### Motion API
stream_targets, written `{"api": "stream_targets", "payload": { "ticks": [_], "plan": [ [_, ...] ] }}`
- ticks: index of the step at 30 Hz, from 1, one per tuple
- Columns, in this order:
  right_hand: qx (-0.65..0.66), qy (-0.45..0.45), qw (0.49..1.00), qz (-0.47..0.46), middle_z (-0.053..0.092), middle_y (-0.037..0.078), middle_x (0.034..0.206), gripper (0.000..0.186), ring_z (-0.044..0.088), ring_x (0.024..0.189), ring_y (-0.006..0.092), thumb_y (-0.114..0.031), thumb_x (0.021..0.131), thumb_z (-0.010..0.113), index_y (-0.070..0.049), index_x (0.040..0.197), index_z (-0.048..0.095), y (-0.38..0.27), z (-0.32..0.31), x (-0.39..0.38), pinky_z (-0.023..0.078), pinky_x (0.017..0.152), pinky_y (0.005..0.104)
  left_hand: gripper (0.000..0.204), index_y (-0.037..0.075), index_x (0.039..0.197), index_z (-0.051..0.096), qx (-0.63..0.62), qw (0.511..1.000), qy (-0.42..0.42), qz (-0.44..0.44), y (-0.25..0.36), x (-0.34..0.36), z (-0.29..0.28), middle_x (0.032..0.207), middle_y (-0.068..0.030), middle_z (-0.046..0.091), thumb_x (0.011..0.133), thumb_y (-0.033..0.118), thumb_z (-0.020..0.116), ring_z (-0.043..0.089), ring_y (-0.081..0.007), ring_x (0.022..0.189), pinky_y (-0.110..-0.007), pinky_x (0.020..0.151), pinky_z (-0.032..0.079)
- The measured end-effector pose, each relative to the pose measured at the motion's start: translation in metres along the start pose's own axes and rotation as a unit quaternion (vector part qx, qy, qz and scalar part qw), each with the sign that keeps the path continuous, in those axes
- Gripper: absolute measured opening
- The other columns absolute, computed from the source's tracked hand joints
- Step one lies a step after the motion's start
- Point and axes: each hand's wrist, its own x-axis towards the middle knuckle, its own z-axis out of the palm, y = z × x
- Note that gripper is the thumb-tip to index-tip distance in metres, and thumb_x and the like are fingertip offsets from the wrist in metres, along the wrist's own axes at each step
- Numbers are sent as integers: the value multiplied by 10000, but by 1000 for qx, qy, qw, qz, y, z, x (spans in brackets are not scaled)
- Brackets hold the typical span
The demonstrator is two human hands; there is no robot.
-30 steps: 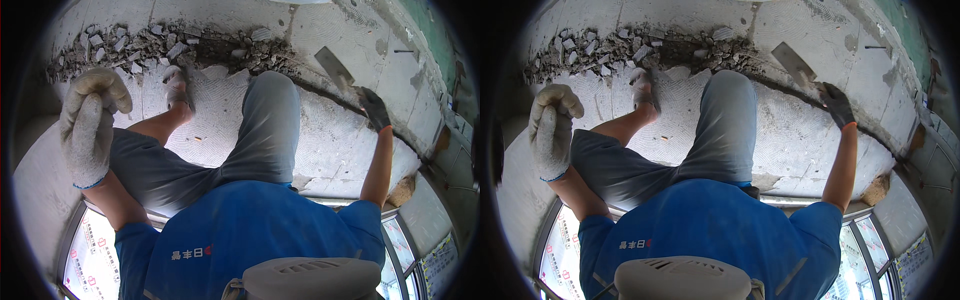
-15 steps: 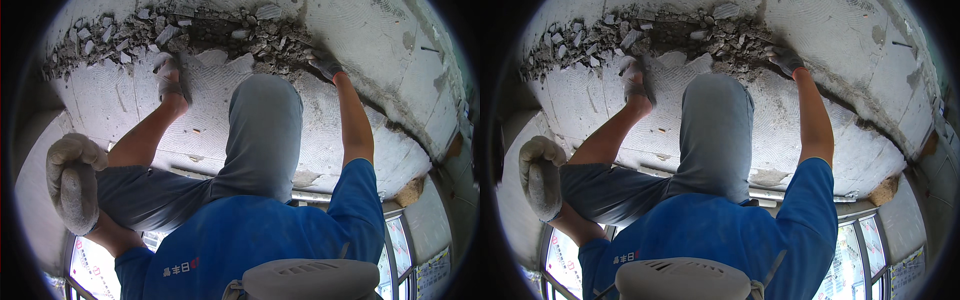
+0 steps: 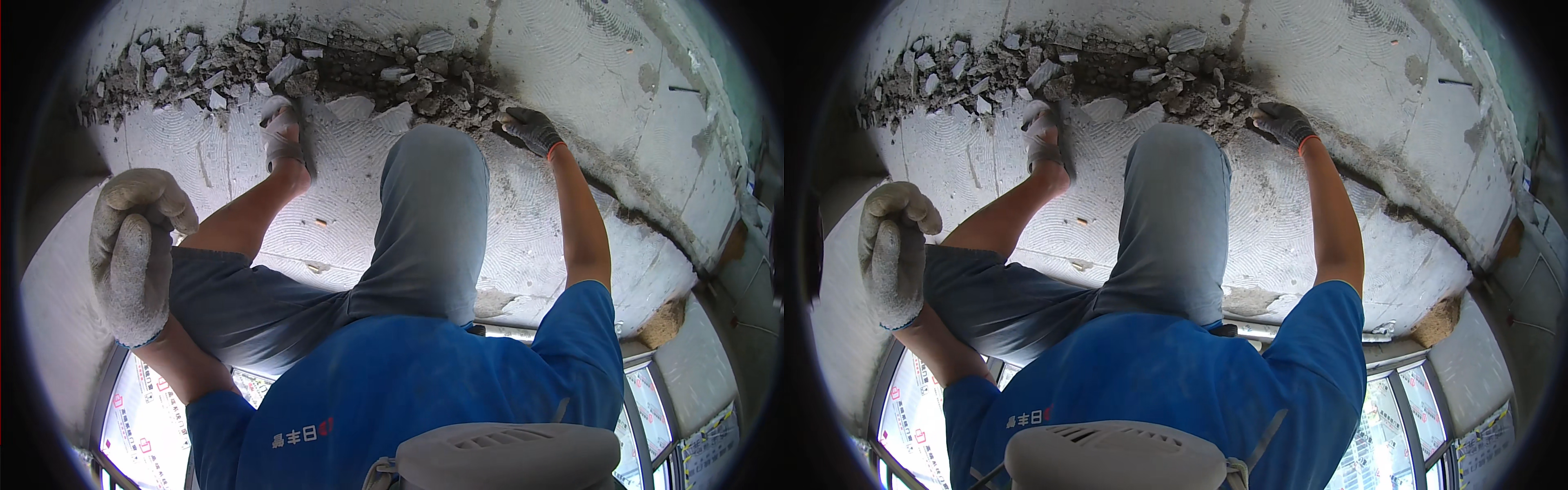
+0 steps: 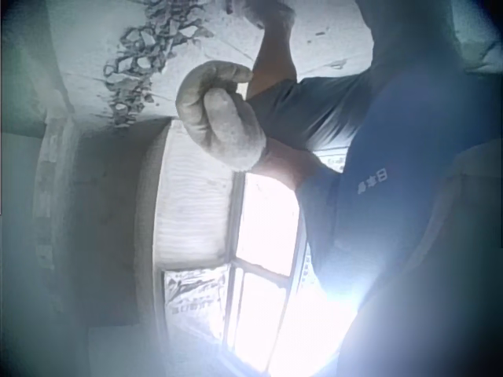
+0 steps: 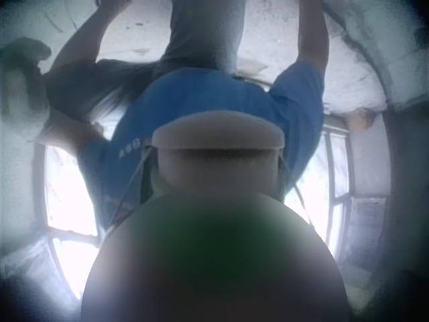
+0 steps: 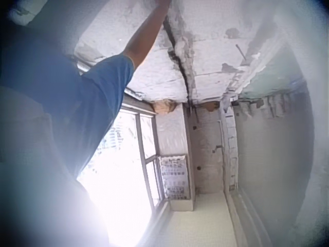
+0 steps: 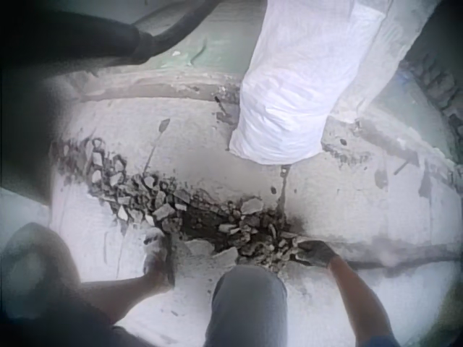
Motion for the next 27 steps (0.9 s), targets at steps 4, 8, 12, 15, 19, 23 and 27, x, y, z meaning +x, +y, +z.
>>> {"api": "stream_targets", "payload": {
  "ticks": [4,8,12,15,19,23,27],
  "plan": [
    [11,30,999,17,647,130,1046,441,595,955,205,-305,825,652,-20,1155,587,-18,-13,-29,438,876,298,264,-54,1066,519,-12,1000,17,12,2,2,3,926,-139,555,914,161,489,542,-177,752,-278,675,429],
    [97,28,994,33,646,129,1064,436,590,964,181,-257,817,667,-2,1160,581,-44,-37,-54,440,882,295,239,-56,1057,534,-32,999,16,23,8,7,6,920,-140,569,895,113,485,547,-176,748,-281,681,432],
    [70,43,997,8,643,131,1077,442,592,968,180,-254,808,673,-5,1162,582,-83,-74,-79,437,890,290,212,-53,1040,550,-7,999,38,7,18,13,14,897,-122,580,887,75,481,553,-166,746,-285,690,438],
    [21,35,999,-12,644,123,1082,444,594,969,177,-226,792,685,1,1159,583,-115,-113,-101,441,885,283,192,-42,1032,561,-51,999,19,7,25,17,16,889,-98,584,882,55,489,559,-152,758,-282,689,451],
    [88,60,992,-73,660,96,1032,414,601,932,148,-128,784,681,27,1154,578,-165,-166,-137,463,858,267,178,-30,1030,579,-77,996,22,-47,24,25,14,852,-69,597,882,41,512,567,-135,751,-267,708,475],
    [118,71,983,-119,663,76,968,371,601,848,122,-131,809,660,27,1138,591,-230,-239,-171,488,778,254,169,-26,1021,592,-77,996,36,-31,31,33,9,841,-55,605,879,32,522,577,-127,768,-261,719,485],
    [10,67,987,-143,578,38,777,320,528,725,89,-269,861,617,11,1014,612,-292,-330,-208,432,618,243,178,-28,1037,584,-133,991,4,-35,38,44,8,858,-55,598,884,42,525,565,-113,750,-255,714,491]
  ]
}}
